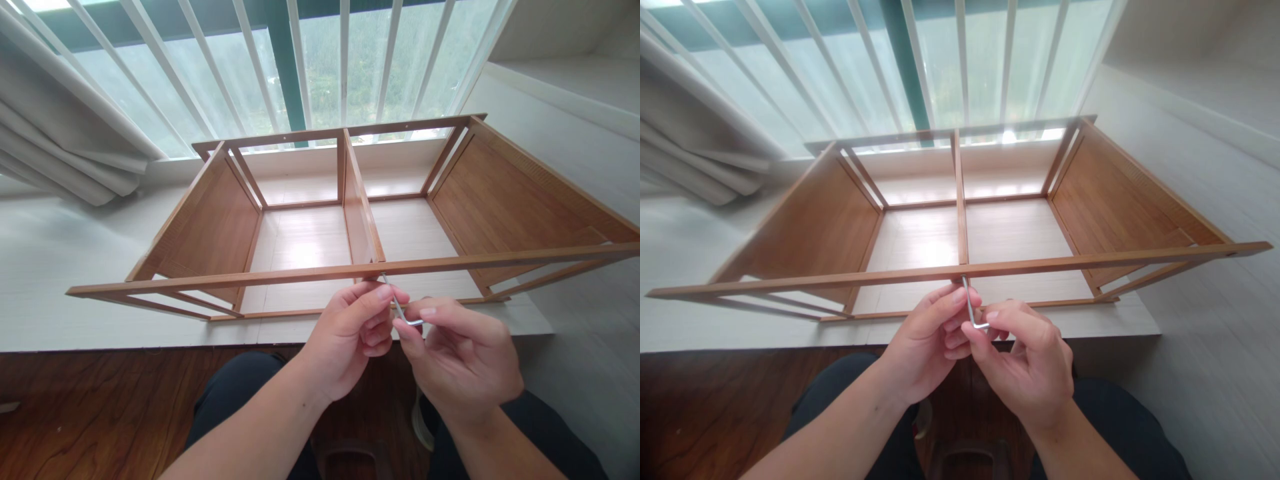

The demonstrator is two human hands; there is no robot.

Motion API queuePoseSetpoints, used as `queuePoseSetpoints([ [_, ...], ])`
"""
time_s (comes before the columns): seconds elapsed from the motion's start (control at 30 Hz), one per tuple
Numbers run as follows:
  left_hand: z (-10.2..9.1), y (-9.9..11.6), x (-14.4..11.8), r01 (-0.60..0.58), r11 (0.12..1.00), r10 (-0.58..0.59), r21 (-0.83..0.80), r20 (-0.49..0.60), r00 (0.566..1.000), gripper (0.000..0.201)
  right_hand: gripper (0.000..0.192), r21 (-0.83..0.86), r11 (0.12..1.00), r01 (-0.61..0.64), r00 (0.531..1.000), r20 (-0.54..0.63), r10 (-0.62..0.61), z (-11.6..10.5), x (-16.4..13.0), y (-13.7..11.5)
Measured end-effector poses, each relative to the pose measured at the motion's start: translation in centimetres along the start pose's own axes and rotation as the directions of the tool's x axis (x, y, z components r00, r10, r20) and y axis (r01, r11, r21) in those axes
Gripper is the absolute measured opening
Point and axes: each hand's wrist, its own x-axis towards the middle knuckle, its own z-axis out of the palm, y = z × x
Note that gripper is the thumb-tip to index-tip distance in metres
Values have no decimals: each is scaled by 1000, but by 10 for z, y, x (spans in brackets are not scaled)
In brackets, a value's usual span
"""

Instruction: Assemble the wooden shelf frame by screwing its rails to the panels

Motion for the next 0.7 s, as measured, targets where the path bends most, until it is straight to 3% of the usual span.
queuePoseSetpoints([
  [0.23, -2, -1, -1, -8, 1000, 9, -19, 28, 1000, 19, 47, 40, 999, 36, 999, -23, -35, 1, 0, 1],
  [0.7, -2, -1, 1, -14, 1000, 15, -26, 40, 999, 18, 40, 20, 999, 26, 1000, -8, -26, 1, 0, 1],
])
